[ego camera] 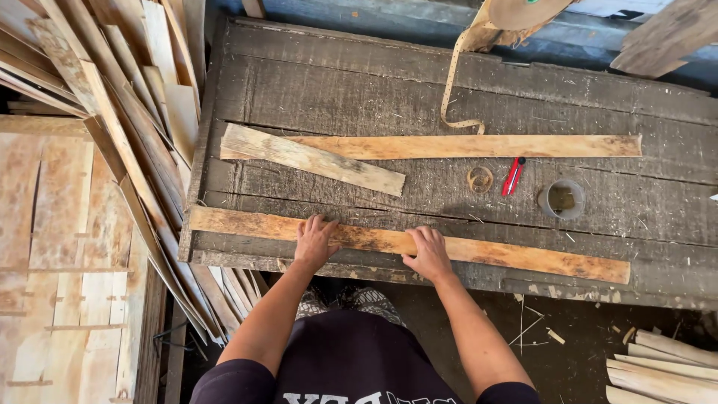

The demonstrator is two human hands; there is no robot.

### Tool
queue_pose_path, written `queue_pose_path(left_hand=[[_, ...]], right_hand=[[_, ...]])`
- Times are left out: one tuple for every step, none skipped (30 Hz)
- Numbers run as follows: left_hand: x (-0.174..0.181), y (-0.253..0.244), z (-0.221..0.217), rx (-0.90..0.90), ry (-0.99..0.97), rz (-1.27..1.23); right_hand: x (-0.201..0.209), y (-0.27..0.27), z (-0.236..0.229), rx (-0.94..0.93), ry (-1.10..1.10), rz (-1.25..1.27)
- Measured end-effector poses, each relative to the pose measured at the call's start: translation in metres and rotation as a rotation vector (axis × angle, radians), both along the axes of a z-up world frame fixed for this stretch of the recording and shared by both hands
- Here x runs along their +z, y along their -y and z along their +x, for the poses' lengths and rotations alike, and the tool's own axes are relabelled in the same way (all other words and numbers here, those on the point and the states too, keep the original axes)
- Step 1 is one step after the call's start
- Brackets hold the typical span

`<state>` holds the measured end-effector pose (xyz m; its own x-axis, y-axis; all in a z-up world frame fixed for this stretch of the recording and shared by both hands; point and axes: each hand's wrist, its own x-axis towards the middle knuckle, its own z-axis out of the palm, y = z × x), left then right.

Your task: Applying thin wood veneer strips or adhesive tape to long wooden boards on a workshop bench.

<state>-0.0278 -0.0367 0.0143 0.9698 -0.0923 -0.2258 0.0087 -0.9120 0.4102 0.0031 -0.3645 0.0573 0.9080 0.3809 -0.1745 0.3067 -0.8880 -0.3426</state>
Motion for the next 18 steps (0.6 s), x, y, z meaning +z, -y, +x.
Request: queue_pose_path(left_hand=[[0.003,0.004,-0.002,0.0,-0.001,0.0],[0.005,0.006,-0.004,-0.014,-0.034,-0.011],[0.008,0.007,-0.006,-0.028,-0.066,-0.022],[0.005,0.009,-0.009,-0.019,-0.067,-0.016],[0.002,0.011,-0.012,-0.015,-0.04,-0.028],[-0.002,0.011,-0.015,-0.007,-0.013,-0.038],[0.0,0.013,-0.016,0.005,-0.014,-0.03],[0.001,0.015,-0.019,0.008,-0.022,-0.052],[0.003,0.016,-0.022,0.012,-0.029,-0.075],[0.003,0.017,-0.024,0.027,-0.03,-0.068],[0.002,0.018,-0.026,0.023,-0.012,-0.062],[0.002,0.02,-0.028,0.019,0.005,-0.057],[0.004,0.02,-0.027,0.035,0.005,-0.051],[0.006,0.022,-0.028,0.037,-0.017,-0.053],[0.007,0.024,-0.029,0.04,-0.039,-0.056],[0.002,0.025,-0.03,0.049,-0.04,-0.055],[-0.004,0.027,-0.031,0.056,-0.025,-0.04],[-0.009,0.029,-0.032,0.061,-0.01,-0.027]], right_hand=[[0.002,0.004,-0.004,0.0,-0.001,0.0],[0.003,0.006,-0.007,-0.01,-0.011,0.019],[0.004,0.008,-0.01,-0.02,-0.02,0.039],[0.001,0.01,-0.013,-0.011,-0.022,0.045],[-0.001,0.013,-0.016,-0.022,-0.013,0.06],[-0.004,0.014,-0.018,-0.031,-0.005,0.077],[-0.007,0.015,-0.02,-0.019,-0.006,0.085],[-0.01,0.016,-0.022,-0.019,0.011,0.087],[-0.013,0.016,-0.024,-0.02,0.029,0.089],[-0.014,0.017,-0.025,-0.005,0.027,0.096],[-0.014,0.017,-0.025,-0.017,0.026,0.085],[-0.015,0.018,-0.024,-0.028,0.025,0.072],[-0.015,0.016,-0.021,-0.012,0.024,0.079],[-0.016,0.016,-0.021,-0.026,0.005,0.057],[-0.016,0.016,-0.021,-0.04,-0.013,0.035],[-0.017,0.016,-0.021,-0.031,-0.015,0.036],[-0.019,0.015,-0.021,-0.041,-0.021,0.024],[-0.019,0.016,-0.02,-0.051,-0.026,0.01]])
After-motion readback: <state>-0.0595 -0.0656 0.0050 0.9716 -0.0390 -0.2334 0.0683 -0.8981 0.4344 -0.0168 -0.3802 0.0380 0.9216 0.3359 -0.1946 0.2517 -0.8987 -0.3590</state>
